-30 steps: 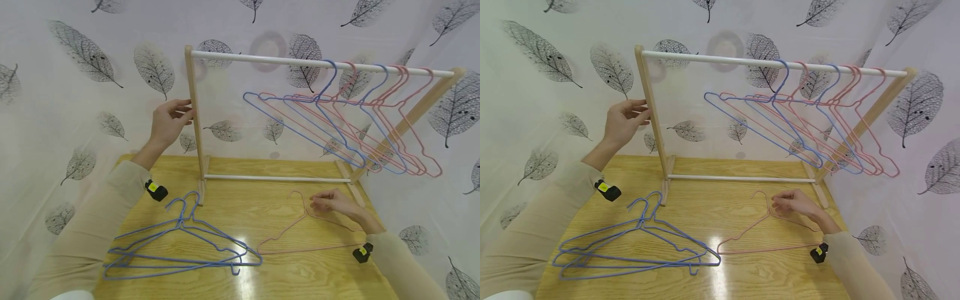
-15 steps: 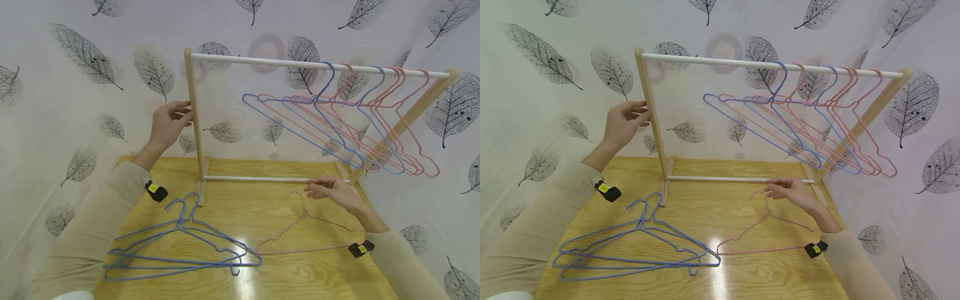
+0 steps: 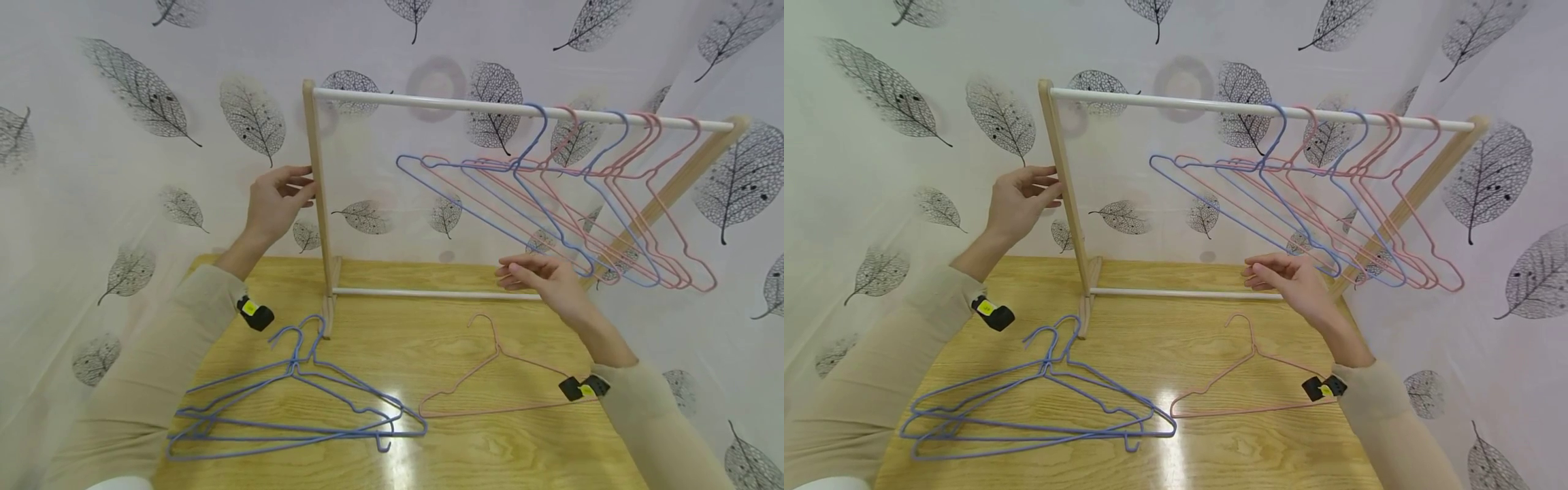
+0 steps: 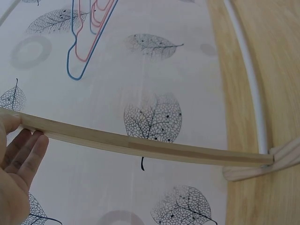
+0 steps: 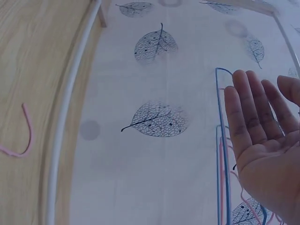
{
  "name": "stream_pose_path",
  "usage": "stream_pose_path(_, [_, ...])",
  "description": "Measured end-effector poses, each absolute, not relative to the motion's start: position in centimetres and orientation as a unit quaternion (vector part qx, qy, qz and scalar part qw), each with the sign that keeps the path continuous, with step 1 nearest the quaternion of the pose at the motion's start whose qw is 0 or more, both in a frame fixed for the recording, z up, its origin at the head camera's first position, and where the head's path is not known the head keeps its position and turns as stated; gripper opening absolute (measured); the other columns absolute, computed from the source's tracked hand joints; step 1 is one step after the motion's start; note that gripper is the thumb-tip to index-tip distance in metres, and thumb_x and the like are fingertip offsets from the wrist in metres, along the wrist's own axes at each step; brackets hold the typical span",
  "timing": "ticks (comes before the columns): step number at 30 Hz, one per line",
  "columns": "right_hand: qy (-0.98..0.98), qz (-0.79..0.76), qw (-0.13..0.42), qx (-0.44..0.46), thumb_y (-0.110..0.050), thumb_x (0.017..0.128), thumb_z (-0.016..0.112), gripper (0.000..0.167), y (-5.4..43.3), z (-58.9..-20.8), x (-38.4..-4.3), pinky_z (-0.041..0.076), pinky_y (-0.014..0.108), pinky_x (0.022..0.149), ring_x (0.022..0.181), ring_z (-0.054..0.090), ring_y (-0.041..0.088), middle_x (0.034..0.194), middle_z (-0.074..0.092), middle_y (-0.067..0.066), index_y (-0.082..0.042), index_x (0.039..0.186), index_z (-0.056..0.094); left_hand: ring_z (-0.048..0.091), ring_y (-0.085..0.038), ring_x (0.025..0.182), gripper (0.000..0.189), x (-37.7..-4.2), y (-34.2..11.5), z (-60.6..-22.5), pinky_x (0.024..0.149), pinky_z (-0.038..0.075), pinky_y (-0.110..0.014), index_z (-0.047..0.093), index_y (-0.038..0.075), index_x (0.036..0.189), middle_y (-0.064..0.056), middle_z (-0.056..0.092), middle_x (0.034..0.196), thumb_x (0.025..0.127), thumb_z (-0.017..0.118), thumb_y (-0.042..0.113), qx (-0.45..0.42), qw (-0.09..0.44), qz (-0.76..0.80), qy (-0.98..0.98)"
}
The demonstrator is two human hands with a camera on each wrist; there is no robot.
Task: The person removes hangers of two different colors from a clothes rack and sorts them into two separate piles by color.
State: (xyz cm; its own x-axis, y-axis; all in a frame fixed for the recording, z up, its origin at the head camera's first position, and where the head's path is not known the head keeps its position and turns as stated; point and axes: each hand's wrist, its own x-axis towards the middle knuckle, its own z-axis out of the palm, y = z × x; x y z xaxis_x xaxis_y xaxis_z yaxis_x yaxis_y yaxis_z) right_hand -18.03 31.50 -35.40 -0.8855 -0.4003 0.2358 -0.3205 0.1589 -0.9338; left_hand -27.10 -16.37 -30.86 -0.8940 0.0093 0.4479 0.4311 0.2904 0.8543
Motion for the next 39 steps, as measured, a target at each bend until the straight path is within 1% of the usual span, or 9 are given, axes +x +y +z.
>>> stream_pose_path(5, [0.724, -0.646, -0.014, -0.243, -0.004, 0.109, 0.055, 0.026, 30.5, -33.3, -18.3, 0.07, 0.027, 0.086, 0.093, 0.08, 0.012, 0.107, 0.082, -0.003, -0.003, 0.123, 0.076, 0.072, 0.004, 0.079, 0.033, -27.1, -16.4, -30.9, 0.077, 0.068, -0.014, 0.071, -0.002, 0.131, -0.027, 0.074, 0.116, 0.101, 0.071, 0.009, -0.139, 0.181, -0.582, -0.781])
stream_pose_path(10, [0.684, -0.676, -0.062, -0.267, 0.002, 0.107, 0.054, 0.025, 30.0, -31.1, -18.9, 0.071, 0.027, 0.083, 0.09, 0.081, 0.013, 0.101, 0.083, 0.001, 0.002, 0.12, 0.076, 0.073, 0.005, 0.079, 0.032, -27.2, -16.6, -31.1, 0.078, 0.068, -0.014, 0.071, -0.002, 0.131, -0.025, 0.075, 0.115, 0.101, 0.071, 0.01, -0.14, 0.181, -0.582, -0.78])
stream_pose_path(14, [0.669, -0.693, -0.09, -0.254, -0.001, 0.106, 0.059, 0.022, 29.7, -29.1, -19.5, 0.071, 0.027, 0.083, 0.087, 0.082, 0.015, 0.098, 0.083, 0.005, 0.008, 0.118, 0.074, 0.073, 0.004, 0.079, 0.032, -27.2, -16.7, -31.0, 0.078, 0.068, -0.014, 0.071, -0.002, 0.131, -0.024, 0.075, 0.114, 0.101, 0.071, 0.01, -0.139, 0.182, -0.581, -0.781])
stream_pose_path(21, [0.653, -0.718, -0.146, -0.192, -0.008, 0.101, 0.069, 0.022, 29.3, -26.8, -20.7, 0.071, 0.028, 0.083, 0.084, 0.082, 0.016, 0.095, 0.083, 0.006, 0.008, 0.116, 0.075, 0.073, 0.004, 0.079, 0.032, -27.2, -16.7, -30.9, 0.079, 0.069, -0.016, 0.071, -0.003, 0.131, -0.025, 0.075, 0.115, 0.101, 0.072, 0.009, -0.14, 0.182, -0.584, -0.779])
stream_pose_path(25, [0.664, -0.707, -0.188, -0.155, -0.013, 0.098, 0.076, 0.025, 28.9, -26.1, -21.3, 0.07, 0.026, 0.084, 0.083, 0.081, 0.014, 0.093, 0.083, 0.005, 0.006, 0.113, 0.077, 0.072, 0.004, 0.078, 0.032, -27.2, -16.6, -30.9, 0.078, 0.069, -0.017, 0.071, -0.003, 0.13, -0.025, 0.075, 0.114, 0.1, 0.072, 0.008, -0.141, 0.184, -0.584, -0.778])
stream_pose_path(28, [0.674, -0.695, -0.208, -0.138, -0.014, 0.096, 0.078, 0.022, 28.5, -25.9, -21.9, 0.069, 0.023, 0.084, 0.083, 0.081, 0.012, 0.091, 0.083, 0.002, 0.003, 0.109, 0.079, 0.072, 0.005, 0.078, 0.032, -27.3, -16.6, -30.9, 0.078, 0.069, -0.016, 0.072, -0.003, 0.13, -0.025, 0.075, 0.114, 0.1, 0.072, 0.009, -0.141, 0.185, -0.584, -0.778])
stream_pose_path(30, [0.675, -0.691, -0.222, -0.133, -0.014, 0.096, 0.078, 0.025, 28.4, -26.0, -22.4, 0.069, 0.022, 0.084, 0.083, 0.081, 0.011, 0.091, 0.083, 0.001, 0.006, 0.11, 0.077, 0.072, 0.005, 0.078, 0.032, -27.3, -16.6, -30.9, 0.078, 0.068, -0.015, 0.072, -0.003, 0.13, -0.025, 0.075, 0.114, 0.1, 0.072, 0.009, -0.14, 0.185, -0.585, -0.778])
stream_pose_path(35, [0.681, -0.682, -0.246, -0.105, -0.016, 0.095, 0.08, 0.028, 28.4, -26.2, -23.7, 0.068, 0.018, 0.084, 0.085, 0.08, 0.008, 0.089, 0.082, -0.002, 0.007, 0.111, 0.077, 0.073, 0.004, 0.079, 0.031, -27.4, -16.5, -31.0, 0.078, 0.068, -0.015, 0.072, -0.002, 0.13, -0.025, 0.076, 0.114, 0.101, 0.072, 0.009, -0.14, 0.181, -0.586, -0.777])
stream_pose_path(39, [0.691, -0.674, -0.246, -0.085, -0.017, 0.094, 0.08, 0.02, 28.3, -26.4, -24.5, 0.068, 0.016, 0.082, 0.084, 0.079, 0.007, 0.089, 0.082, -0.004, -0.002, 0.107, 0.081, 0.073, 0.004, 0.078, 0.031, -27.5, -16.5, -31.1, 0.077, 0.068, -0.015, 0.072, -0.002, 0.13, -0.024, 0.076, 0.113, 0.1, 0.072, 0.009, -0.14, 0.181, -0.586, -0.777])
